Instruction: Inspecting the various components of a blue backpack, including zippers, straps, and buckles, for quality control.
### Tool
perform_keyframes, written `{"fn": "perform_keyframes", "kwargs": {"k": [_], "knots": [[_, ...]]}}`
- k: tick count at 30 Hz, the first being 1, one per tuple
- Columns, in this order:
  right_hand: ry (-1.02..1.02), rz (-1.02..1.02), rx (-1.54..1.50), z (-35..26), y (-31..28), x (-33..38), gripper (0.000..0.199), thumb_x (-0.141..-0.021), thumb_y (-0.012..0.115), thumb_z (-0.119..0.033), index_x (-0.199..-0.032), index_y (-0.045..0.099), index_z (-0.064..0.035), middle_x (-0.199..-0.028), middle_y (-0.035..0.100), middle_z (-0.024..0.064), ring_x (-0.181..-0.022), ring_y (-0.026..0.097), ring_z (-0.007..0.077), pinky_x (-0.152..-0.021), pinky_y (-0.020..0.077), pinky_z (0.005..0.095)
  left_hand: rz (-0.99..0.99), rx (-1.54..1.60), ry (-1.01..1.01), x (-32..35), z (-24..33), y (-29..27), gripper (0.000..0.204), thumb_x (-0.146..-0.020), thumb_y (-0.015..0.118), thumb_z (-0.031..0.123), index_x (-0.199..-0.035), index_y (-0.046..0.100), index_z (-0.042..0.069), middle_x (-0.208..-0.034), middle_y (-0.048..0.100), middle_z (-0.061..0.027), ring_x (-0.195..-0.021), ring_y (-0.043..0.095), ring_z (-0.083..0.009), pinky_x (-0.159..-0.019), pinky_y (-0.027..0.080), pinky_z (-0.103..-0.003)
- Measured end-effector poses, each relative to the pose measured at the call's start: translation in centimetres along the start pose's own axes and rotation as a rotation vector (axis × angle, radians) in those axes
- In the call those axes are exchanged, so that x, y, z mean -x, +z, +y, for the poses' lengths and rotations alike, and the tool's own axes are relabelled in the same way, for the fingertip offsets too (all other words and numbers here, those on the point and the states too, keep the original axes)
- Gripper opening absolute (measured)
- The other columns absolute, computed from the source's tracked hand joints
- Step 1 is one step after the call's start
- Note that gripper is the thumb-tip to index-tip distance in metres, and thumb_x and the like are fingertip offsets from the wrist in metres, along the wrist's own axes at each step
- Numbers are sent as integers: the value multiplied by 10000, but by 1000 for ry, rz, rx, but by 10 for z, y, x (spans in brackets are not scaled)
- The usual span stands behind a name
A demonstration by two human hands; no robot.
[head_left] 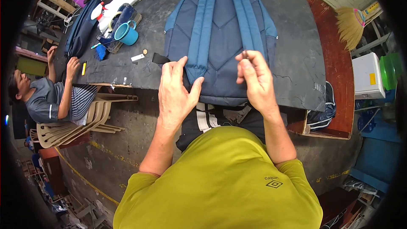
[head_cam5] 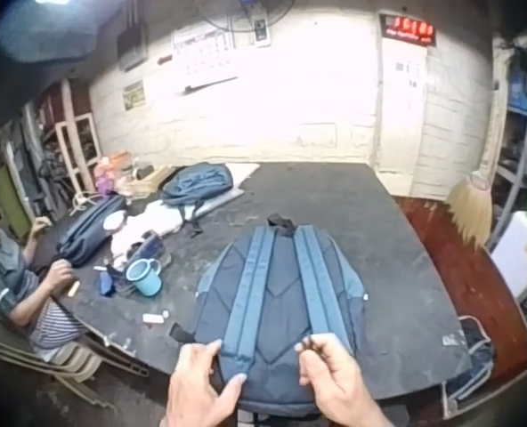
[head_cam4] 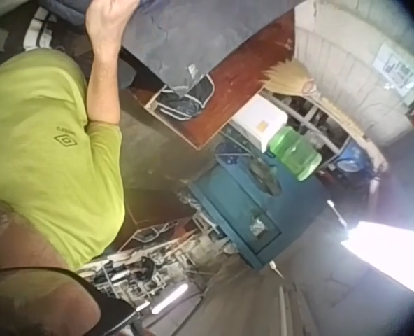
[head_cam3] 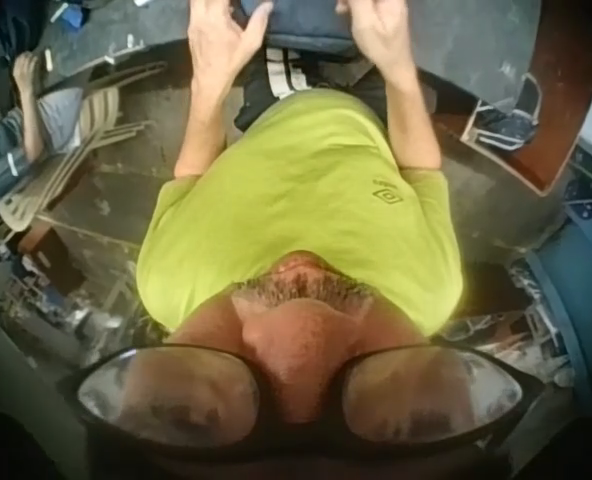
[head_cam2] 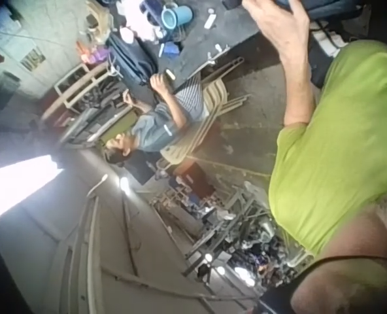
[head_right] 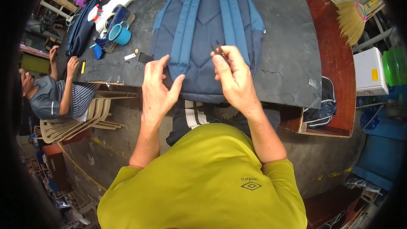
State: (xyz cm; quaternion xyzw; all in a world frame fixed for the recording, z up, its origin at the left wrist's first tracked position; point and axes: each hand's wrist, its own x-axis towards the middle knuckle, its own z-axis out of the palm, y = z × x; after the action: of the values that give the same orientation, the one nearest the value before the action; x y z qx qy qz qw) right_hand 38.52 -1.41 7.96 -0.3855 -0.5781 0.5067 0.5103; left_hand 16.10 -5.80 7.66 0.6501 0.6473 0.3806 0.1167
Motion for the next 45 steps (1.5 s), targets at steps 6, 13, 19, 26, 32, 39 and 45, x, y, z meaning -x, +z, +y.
{"fn": "perform_keyframes", "kwargs": {"k": [6,13,19,26,32,39,45], "knots": [[98,-32,273,23,-3,2,208,-1153,597,-236,-1192,641,-36,-882,546,-50,-777,492,41,-693,452,235,-117,-82,27,-12,-3,13,737,-883,825,84,-1544,511,-4,-1175,662,-157,-1088,663,-294,-971,535,-434],[146,-100,252,8,-13,3,180,-1147,606,-211,-1154,623,-33,-888,525,-63,-795,445,36,-715,400,221,-267,1201,-353,-31,17,4,449,-1032,647,-33,-1478,595,-21,-1183,727,-70,-1080,672,-84,-994,544,-254],[53,-131,224,1,-6,-4,201,-1149,605,-232,-1128,623,-32,-879,526,-64,-795,447,33,-707,398,223,-176,1166,-204,-35,20,6,423,-1051,648,-34,-1473,622,-27,-1206,735,-54,-1039,671,-56,-962,538,-220],[210,-314,8,3,2,-15,234,-1153,594,-286,-1149,601,-53,-866,530,-57,-776,469,47,-696,410,233,-134,1234,-237,-34,20,6,443,-1052,659,-24,-1492,611,-19,-1177,740,-45,-1030,664,-43,-951,529,-207],[82,-250,77,6,16,-18,212,-1155,596,-254,-1142,605,-43,-838,518,-59,-783,460,44,-703,405,231,-131,1259,-253,-30,22,8,447,-1053,657,-23,-1497,609,-17,-1145,744,-39,-992,666,-36,-913,537,-198],[7,-188,265,-1,13,-16,193,-1147,607,-208,-1104,630,-21,-858,547,-59,-801,459,49,-712,403,240,-126,1231,-277,-29,19,7,454,-1051,655,-20,-1502,606,-17,-1087,743,-20,-943,656,-24,-867,529,-184],[6,-157,188,-1,11,-15,171,-1139,616,-193,-1089,637,-31,-832,536,-59,-771,453,45,-677,400,256,-123,1224,-282,-29,22,6,460,-1045,655,-23,-1503,605,-20,-1057,724,0,-903,624,-7,-829,505,-171]]}}
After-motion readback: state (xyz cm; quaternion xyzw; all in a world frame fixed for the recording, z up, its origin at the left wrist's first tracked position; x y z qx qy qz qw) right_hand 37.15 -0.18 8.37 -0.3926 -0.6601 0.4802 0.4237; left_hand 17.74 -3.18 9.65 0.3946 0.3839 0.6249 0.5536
